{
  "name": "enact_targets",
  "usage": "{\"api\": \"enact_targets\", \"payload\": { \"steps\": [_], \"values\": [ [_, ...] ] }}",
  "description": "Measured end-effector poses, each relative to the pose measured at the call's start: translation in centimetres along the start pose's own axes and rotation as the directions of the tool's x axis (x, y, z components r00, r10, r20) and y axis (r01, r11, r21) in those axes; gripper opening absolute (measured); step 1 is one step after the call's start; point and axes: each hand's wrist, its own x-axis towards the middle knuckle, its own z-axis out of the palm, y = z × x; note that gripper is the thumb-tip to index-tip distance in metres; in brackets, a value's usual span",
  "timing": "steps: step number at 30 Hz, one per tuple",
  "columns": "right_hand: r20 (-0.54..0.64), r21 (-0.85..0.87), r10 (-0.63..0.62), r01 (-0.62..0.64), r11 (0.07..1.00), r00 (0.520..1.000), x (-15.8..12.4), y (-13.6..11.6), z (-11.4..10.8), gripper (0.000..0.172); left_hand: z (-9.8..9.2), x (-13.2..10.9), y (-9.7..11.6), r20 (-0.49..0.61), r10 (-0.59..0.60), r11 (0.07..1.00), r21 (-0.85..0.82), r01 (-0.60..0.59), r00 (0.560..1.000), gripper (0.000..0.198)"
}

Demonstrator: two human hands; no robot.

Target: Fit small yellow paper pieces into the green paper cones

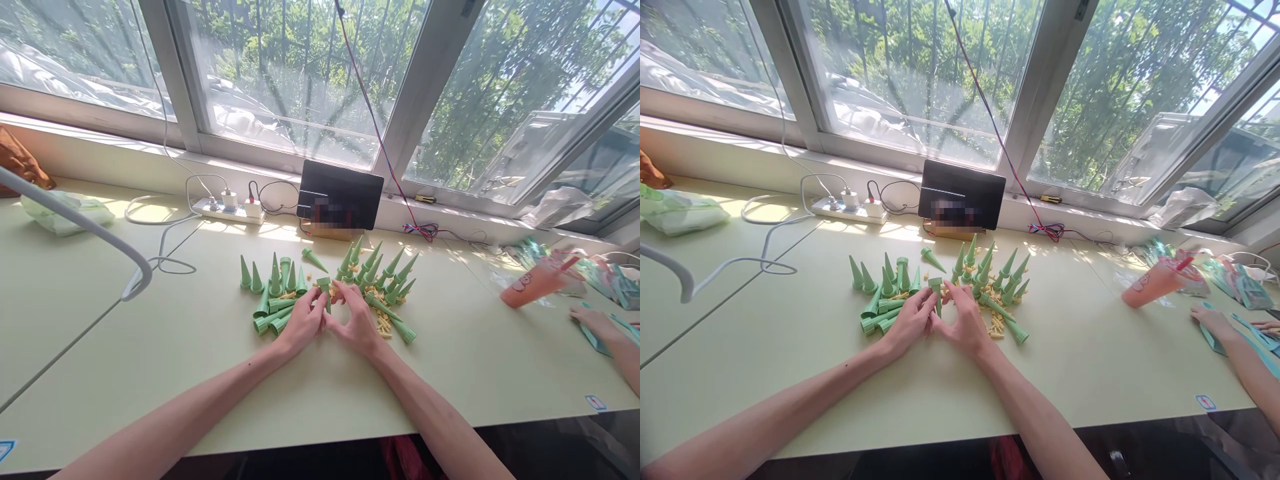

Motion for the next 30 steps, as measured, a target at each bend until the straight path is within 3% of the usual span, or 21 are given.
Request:
{"api": "enact_targets", "payload": {
  "steps": [4, 9, 15, 22, 30],
  "values": [
    [-0.019, 0.045, 0.030, -0.030, 0.999, 0.999, -0.02, -0.14, 0.09, 0.061, -0.06, 0.22, -0.55, 0.011, -0.023, 0.999, -0.033, 0.024, 1.000, 0.036],
    [-0.058, 0.106, 0.107, -0.100, 0.989, 0.993, 0.01, -0.17, 0.01, 0.044, -0.19, 0.39, -0.44, 0.061, -0.068, 0.993, -0.089, 0.073, 0.996, 0.038],
    [-0.126, 0.174, 0.157, -0.134, 0.976, 0.980, 0.07, -0.32, -0.13, 0.021, -0.21, 0.23, 0.08, 0.225, -0.110, 0.950, -0.263, 0.169, 0.968, 0.039],
    [-0.165, 0.172, 0.131, -0.102, 0.980, 0.977, 0.08, -0.29, -0.15, 0.018, -0.17, 0.20, 0.09, 0.291, -0.117, 0.942, -0.269, 0.199, 0.949, 0.042],
    [-0.143, 0.166, 0.141, -0.117, 0.979, 0.980, 0.14, -0.53, -0.32, 0.017, -0.32, 0.29, -0.42, 0.288, -0.109, 0.958, -0.226, 0.178, 0.951, 0.043]
  ]
}}
